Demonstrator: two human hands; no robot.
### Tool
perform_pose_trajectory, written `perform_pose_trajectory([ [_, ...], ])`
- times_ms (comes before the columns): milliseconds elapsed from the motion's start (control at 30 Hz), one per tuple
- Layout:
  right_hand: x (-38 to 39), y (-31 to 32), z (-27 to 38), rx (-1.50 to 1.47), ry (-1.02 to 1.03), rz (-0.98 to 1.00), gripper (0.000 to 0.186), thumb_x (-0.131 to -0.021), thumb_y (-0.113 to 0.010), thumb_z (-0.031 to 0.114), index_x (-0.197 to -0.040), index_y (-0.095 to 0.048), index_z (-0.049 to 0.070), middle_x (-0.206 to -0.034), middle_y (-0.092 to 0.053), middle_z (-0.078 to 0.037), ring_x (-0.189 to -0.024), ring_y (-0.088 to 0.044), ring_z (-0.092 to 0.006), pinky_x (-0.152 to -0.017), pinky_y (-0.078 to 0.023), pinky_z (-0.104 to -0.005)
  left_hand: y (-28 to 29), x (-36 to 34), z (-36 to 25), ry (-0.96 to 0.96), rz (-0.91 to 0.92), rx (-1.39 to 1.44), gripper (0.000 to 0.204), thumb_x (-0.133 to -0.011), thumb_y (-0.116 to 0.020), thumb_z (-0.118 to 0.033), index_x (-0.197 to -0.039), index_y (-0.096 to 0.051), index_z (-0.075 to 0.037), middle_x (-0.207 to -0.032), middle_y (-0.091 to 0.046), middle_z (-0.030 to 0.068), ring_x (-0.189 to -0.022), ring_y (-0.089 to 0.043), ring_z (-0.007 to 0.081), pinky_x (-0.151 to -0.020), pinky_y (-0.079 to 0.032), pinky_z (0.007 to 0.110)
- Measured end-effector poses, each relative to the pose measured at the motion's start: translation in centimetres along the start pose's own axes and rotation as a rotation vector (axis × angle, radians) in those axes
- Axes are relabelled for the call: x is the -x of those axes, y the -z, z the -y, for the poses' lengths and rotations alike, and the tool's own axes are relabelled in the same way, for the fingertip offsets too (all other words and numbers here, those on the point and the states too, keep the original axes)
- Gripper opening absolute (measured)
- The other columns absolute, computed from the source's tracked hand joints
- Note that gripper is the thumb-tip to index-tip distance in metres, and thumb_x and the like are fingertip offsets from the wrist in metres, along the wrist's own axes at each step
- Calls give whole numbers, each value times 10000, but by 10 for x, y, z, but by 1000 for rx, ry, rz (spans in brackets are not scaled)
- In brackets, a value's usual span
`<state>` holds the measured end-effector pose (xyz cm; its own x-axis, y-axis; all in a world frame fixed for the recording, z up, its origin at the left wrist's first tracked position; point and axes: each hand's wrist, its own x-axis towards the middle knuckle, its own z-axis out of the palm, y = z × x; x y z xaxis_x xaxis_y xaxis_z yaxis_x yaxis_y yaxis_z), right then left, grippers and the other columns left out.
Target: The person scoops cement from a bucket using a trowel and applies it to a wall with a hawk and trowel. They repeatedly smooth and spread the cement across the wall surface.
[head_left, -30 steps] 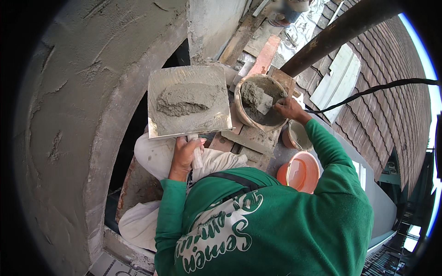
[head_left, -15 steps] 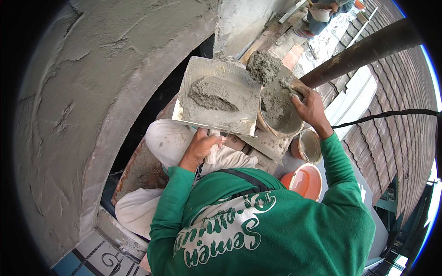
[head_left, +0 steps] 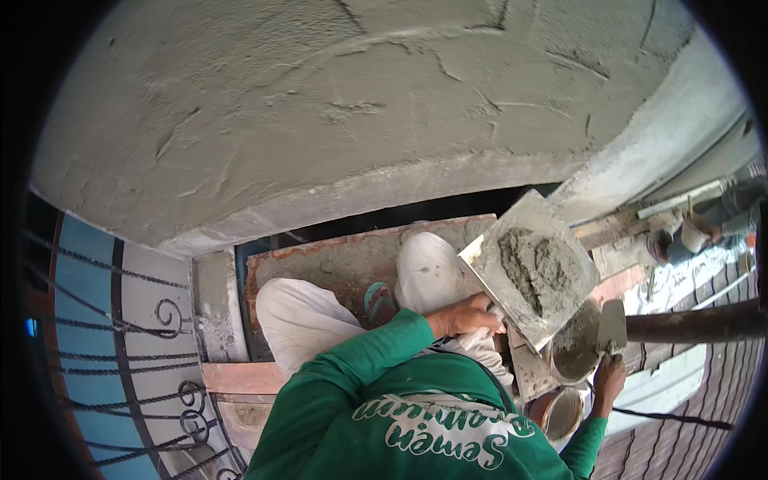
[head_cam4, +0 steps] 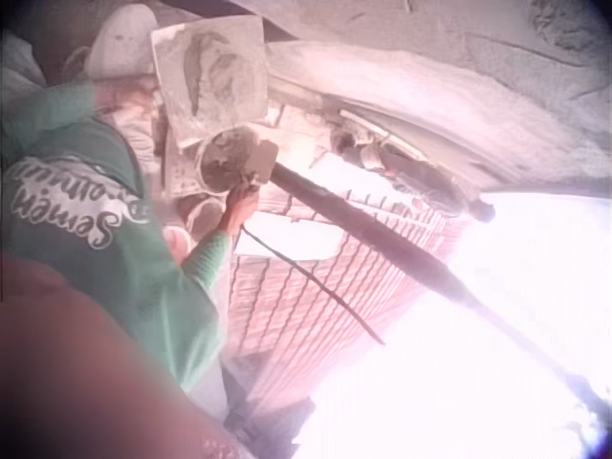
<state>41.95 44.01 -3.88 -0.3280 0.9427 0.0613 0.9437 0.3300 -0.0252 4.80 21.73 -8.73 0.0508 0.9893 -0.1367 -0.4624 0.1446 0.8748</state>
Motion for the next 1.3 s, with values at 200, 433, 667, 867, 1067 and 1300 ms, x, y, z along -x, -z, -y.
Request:
perform_pose_trajectory([
  [200,-34,-81,48,-89,-25,264,497,-888,-678,414,-987,-693,-73,-920,-692,-329,-905,-693,-471,-783,-523,-563,-12,17,7,-103,-82,56,640,-757,-734,-99,-1359,-548,16,-1039,-659,68,-883,-615,143,-754,-499,297],
  [433,-31,-46,238,-420,366,355,495,-886,-688,407,-1007,-689,-74,-938,-692,-327,-919,-692,-467,-796,-524,-551,1,68,-4,-107,-156,192,602,-835,-711,-122,-1388,-500,-16,-898,-620,38,-740,-592,112,-656,-482,263],
  [667,-4,-2,335,-517,536,387,496,-884,-698,400,-1027,-684,-74,-956,-692,-325,-933,-691,-462,-810,-525,-538,22,122,-25,-179,-291,181,444,-852,-695,-74,-1268,-553,-8,-843,-605,70,-693,-594,145,-628,-510,309],
  [867,20,5,365,-541,575,436,497,-882,-706,394,-1044,-680,-75,-972,-692,-323,-945,-690,-459,-821,-526,-528,40,168,-26,-194,-327,172,440,-857,-699,-87,-1267,-556,-15,-865,-612,80,-716,-599,157,-642,-510,316],
  [1067,41,6,379,-555,573,489,499,-880,-715,388,-1062,-676,-76,-988,-692,-322,-958,-689,-455,-833,-527,-517,46,198,-23,-212,-357,175,437,-862,-704,-101,-1266,-559,-22,-887,-619,90,-739,-603,169,-657,-509,323],
  [1300,60,3,390,-582,563,538,503,-878,-724,381,-1082,-672,-76,-1006,-692,-320,-972,-688,-450,-846,-528,-505,51,228,-25,-212,-398,188,434,-867,-710,-117,-1266,-563,-30,-912,-627,102,-766,-609,182,-674,-508,331],
])
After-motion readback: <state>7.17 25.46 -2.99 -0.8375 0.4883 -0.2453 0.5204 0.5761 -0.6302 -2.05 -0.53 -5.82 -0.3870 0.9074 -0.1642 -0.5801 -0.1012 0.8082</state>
